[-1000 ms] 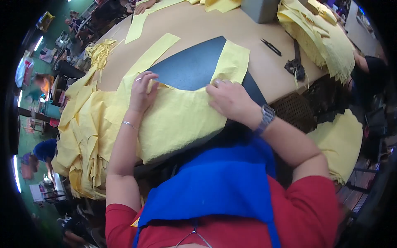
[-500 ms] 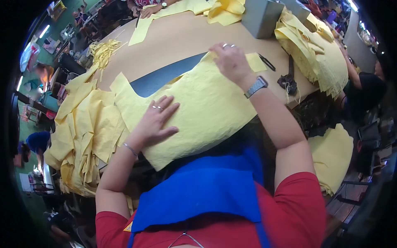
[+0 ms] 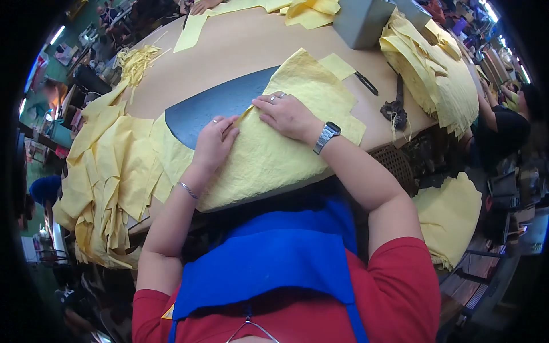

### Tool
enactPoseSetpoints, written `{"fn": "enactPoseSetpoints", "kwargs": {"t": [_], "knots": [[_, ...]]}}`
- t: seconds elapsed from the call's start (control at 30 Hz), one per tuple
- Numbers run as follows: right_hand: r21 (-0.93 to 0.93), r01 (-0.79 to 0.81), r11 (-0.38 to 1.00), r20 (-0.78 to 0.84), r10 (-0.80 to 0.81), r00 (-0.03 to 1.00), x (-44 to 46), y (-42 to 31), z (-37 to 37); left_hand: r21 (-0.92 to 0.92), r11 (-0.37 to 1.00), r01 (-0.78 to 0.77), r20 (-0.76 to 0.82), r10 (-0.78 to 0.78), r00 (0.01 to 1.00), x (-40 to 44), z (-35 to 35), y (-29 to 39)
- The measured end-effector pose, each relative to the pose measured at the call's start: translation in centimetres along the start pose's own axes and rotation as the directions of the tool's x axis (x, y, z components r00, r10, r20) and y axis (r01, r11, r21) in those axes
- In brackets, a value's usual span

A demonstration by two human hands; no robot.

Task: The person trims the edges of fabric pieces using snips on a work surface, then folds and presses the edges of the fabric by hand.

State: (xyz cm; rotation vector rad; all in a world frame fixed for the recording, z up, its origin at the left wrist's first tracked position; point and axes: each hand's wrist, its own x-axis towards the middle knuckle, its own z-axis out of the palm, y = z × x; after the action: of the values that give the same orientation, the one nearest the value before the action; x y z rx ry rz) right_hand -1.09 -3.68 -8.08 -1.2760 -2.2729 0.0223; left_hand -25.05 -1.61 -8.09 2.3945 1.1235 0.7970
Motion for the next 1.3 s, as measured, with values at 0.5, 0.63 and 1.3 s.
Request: {"fn": "enactPoseSetpoints", "kwargs": {"t": [0.5, 0.63, 1.3], "knots": [[-0.326, -0.103, 0.940, 0.300, 0.206, 0.932, 0.1, -3.9, -1.3, 0.116, 0.988, -0.101, -0.086, 0.111, 0.990, -2.2, -0.5, -0.5], [-0.394, -0.187, 0.900, 0.175, 0.273, 0.946, -0.1, -1.3, -1.1, 0.125, 0.987, -0.097, -0.107, 0.110, 0.988, -2.3, -0.3, -0.4], [-0.273, -0.089, 0.958, 0.314, 0.177, 0.933, 0.1, -7.1, 0.1, 0.329, 0.931, -0.158, -0.009, 0.170, 0.985, -5.4, -3.7, -1.3]]}}
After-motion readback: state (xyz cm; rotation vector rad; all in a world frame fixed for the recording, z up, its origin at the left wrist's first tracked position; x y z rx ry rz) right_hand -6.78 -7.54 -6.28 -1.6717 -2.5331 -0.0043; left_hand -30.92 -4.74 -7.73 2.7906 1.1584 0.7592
